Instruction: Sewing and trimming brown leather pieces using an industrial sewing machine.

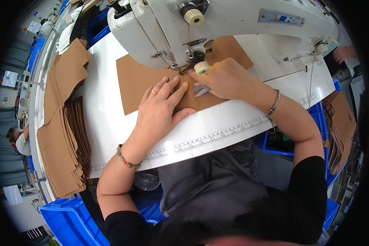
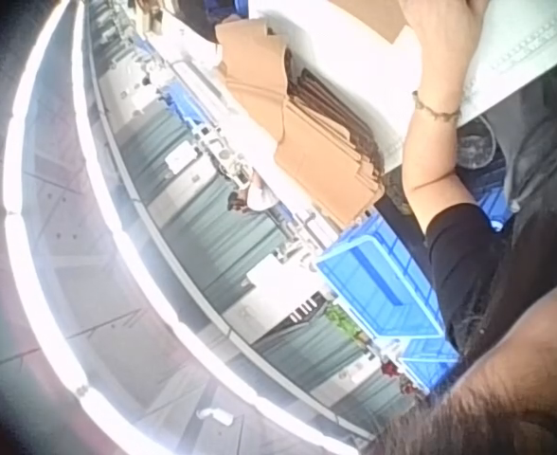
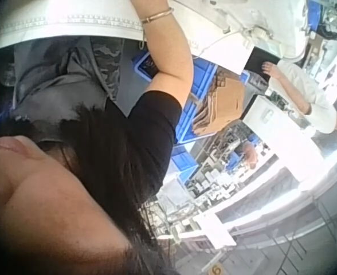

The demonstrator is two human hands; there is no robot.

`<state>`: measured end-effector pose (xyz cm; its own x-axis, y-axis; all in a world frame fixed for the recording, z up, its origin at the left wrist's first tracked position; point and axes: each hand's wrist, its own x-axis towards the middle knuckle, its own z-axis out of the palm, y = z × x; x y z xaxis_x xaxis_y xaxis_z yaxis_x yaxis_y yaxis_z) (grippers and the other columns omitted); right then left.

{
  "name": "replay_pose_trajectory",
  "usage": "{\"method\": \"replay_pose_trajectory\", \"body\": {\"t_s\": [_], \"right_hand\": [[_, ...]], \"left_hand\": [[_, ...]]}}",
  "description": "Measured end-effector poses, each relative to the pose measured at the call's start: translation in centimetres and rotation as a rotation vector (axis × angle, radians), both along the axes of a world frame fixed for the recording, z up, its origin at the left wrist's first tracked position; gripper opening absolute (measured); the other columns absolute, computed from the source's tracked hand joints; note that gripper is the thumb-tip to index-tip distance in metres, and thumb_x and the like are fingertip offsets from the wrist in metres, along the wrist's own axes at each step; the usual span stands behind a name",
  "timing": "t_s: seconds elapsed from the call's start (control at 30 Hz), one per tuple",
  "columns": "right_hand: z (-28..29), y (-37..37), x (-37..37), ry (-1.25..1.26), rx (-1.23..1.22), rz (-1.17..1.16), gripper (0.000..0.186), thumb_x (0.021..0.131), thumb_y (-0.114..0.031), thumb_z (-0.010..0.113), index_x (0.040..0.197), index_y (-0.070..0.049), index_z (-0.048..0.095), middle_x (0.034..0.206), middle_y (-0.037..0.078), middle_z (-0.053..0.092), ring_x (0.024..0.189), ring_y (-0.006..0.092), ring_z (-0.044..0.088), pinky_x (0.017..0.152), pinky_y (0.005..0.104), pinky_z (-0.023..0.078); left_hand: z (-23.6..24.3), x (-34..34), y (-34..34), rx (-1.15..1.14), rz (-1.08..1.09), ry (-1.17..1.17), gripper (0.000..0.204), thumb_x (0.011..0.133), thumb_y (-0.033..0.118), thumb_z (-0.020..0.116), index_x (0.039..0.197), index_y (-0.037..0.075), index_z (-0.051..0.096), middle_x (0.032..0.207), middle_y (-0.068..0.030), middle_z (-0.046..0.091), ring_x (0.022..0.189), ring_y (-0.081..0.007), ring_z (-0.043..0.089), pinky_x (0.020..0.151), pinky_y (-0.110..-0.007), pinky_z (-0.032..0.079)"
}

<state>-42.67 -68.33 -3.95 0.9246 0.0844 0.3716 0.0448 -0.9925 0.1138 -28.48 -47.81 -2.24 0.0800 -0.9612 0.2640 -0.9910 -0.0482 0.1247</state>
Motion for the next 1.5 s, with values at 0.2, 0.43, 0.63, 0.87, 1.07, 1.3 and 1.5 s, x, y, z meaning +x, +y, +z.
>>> {"method": "replay_pose_trajectory", "body": {"t_s": [0.2,0.43,0.63,0.87,1.07,1.3,1.5], "right_hand": [[0.0,0.0,0.0,-0.066,0.015,0.049,0.011,0.087,-0.019,0.066,0.089,-0.009,0.066,0.077,0.003,0.065,0.058,0.0206,0.066,0.048,0.034,0.05],[0.1,0.0,-0.1,-0.055,0.018,0.03,0.013,0.087,-0.021,0.068,0.089,-0.009,0.065,0.079,0.002,0.065,0.061,0.0208,0.068,0.049,0.0342,0.051],[0.3,-0.2,-0.2,-0.011,0.136,0.018,0.019,0.086,-0.022,0.071,0.101,-0.01,0.069,0.083,0.003,0.067,0.066,0.0236,0.069,0.055,0.0365,0.053],[0.1,-0.6,0.2,-0.116,0.49,0.106,0.021,0.084,-0.015,0.073,0.104,-0.011,0.074,0.079,0.006,0.066,0.069,0.0268,0.066,0.06,0.0381,0.051],[-0.4,-1.5,0.1,-0.071,1.074,0.226,0.017,0.089,-0.018,0.074,0.1,-0.006,0.077,0.072,0.009,0.064,0.061,0.0273,0.056,0.057,0.0348,0.042],[1.4,-1.4,-0.7,0.008,0.806,0.126,0.012,0.087,-0.016,0.074,0.094,-0.006,0.076,0.074,0.008,0.067,0.061,0.0265,0.06,0.057,0.0344,0.044],[2.1,-1.0,-1.8,0.066,0.47,0.121,0.022,0.08,-0.019,0.077,0.095,-0.008,0.065,0.08,0.009,0.07,0.069,0.0266,0.068,0.06,0.038,0.05]], "left_hand": [[0.0,0.1,-0.1,0.007,-0.004,-0.009,0.067,0.085,0.053,0.072,0.136,0.01,0.065,0.141,-0.0134,0.059,0.134,-0.037,0.053,0.109,-0.047,0.043],[-0.1,0.1,-0.1,0.006,0.008,0.007,0.067,0.085,0.052,0.072,0.137,0.01,0.064,0.142,-0.0131,0.059,0.135,-0.0365,0.053,0.11,-0.047,0.042],[0.0,0.0,-0.2,0.003,0.004,0.014,0.067,0.086,0.05,0.072,0.138,0.01,0.063,0.142,-0.0134,0.059,0.135,-0.0366,0.052,0.11,-0.047,0.042],[-0.3,0.5,-0.2,-0.009,0.001,0.017,0.067,0.089,0.051,0.069,0.14,0.009,0.061,0.142,-0.0143,0.058,0.137,-0.038,0.05,0.112,-0.047,0.04],[-0.4,0.5,-0.2,-0.026,-0.009,0.01,0.066,0.09,0.051,0.069,0.141,0.009,0.06,0.142,-0.0148,0.058,0.136,-0.0382,0.051,0.111,-0.047,0.041],[-0.6,0.3,1.4,-0.01,0.031,0.042,0.065,0.089,0.049,0.069,0.141,0.011,0.06,0.143,-0.0142,0.057,0.138,-0.0375,0.049,0.112,-0.048,0.04],[1.0,-1.2,9.2,0.13,0.118,0.088,0.068,0.085,0.047,0.073,0.143,0.014,0.058,0.147,-0.011,0.055,0.141,-0.0361,0.046,0.112,-0.053,0.04]]}}
